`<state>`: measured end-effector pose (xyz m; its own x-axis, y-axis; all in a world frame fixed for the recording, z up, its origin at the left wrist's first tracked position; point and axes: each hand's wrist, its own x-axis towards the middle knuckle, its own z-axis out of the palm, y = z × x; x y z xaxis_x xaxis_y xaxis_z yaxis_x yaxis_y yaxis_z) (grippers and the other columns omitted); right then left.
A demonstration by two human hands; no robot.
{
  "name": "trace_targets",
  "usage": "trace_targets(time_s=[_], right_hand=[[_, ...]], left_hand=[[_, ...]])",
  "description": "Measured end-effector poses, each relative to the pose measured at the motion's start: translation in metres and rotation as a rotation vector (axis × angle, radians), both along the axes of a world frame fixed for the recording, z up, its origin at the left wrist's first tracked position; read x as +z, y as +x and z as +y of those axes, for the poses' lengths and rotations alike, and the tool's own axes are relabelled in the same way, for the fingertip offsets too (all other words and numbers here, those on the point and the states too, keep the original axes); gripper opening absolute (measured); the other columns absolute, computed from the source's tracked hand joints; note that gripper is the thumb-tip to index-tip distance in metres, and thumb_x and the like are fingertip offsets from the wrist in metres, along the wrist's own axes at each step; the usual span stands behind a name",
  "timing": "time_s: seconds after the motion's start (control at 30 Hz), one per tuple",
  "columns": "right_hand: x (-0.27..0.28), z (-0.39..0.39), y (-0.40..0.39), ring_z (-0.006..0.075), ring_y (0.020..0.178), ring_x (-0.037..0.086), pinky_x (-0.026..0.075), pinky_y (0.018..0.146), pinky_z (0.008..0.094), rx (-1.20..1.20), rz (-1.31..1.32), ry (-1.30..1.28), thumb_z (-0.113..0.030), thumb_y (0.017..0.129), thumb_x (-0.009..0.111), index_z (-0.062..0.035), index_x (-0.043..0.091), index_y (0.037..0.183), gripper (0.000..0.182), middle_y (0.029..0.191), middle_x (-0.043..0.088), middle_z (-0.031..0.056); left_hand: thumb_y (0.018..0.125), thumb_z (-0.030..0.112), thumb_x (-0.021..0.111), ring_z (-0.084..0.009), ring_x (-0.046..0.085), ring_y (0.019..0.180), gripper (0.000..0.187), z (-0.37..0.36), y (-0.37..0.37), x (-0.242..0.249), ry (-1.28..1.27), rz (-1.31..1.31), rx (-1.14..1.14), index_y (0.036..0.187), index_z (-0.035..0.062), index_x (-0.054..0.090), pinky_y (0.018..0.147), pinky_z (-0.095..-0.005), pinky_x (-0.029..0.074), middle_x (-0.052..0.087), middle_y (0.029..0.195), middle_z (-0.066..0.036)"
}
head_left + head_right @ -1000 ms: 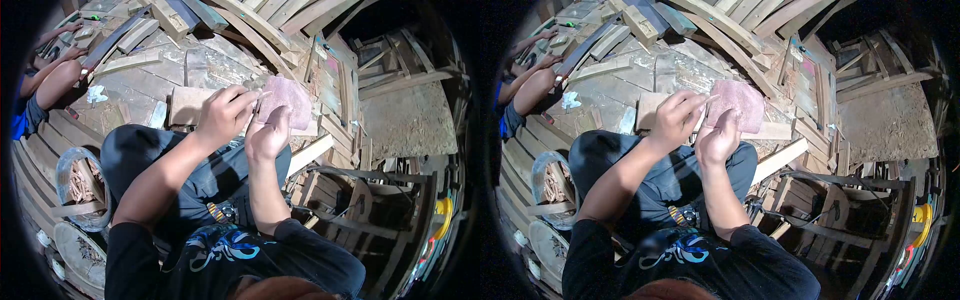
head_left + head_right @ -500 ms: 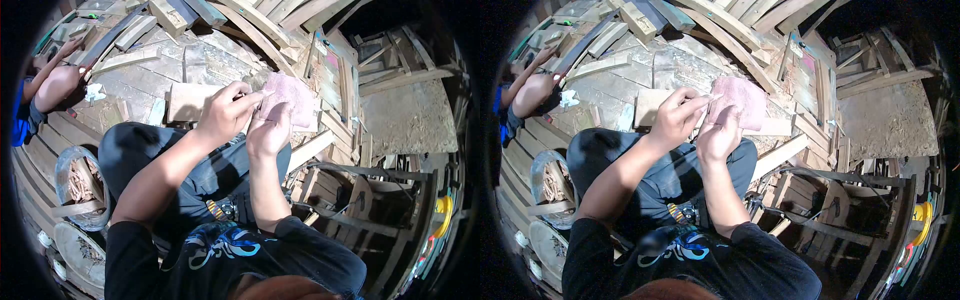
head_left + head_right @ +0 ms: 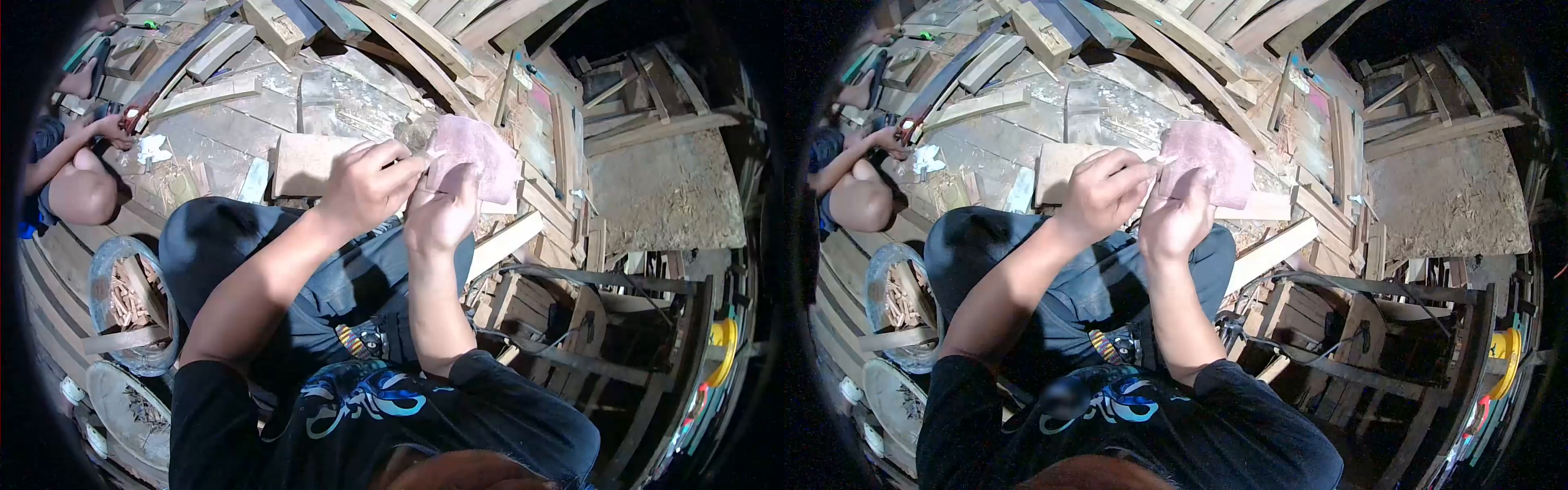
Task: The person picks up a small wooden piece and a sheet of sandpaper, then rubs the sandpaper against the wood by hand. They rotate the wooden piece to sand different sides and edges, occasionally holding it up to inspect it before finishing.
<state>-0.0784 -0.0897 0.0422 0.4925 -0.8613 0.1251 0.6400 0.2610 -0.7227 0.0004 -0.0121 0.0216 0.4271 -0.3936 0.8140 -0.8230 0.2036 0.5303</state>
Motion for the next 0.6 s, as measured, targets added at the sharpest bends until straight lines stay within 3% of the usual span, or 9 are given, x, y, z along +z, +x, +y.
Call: trace_targets(time_s=[0.33,0.6], right_hand=[[0.0071,0.0036,-0.0026,0.0241,0.117,0.056,0.047,0.101,0.0389,0.035,-0.036,0.015,-0.022,0.106,0.04,0.0012,0.047,0.131,0.034,0.126,0.057,0.0138],[0.0061,0.0035,-0.003,0.0261,0.119,0.055,0.046,0.101,0.0395,0.016,-0.019,0.027,-0.02,0.105,0.04,0.0012,0.045,0.133,0.035,0.129,0.055,0.0151]], left_hand=[[0.072,0.001,0.069,-0.0277,0.059,0.064,0.017,0.001,0.0007,0.0038,-0.019,-0.04,0.022,0.089,0.0044,0.069,0.059,-0.0366,0.048,0.059,0.073,-0.009],[0.072,0.01,0.071,-0.0249,0.06,0.066,0.025,0.0002,0.0022,-0.0036,0.02,-0.044,0.019,0.097,0.0093,0.072,0.061,-0.0367,0.049,0.061,0.076,-0.005]])
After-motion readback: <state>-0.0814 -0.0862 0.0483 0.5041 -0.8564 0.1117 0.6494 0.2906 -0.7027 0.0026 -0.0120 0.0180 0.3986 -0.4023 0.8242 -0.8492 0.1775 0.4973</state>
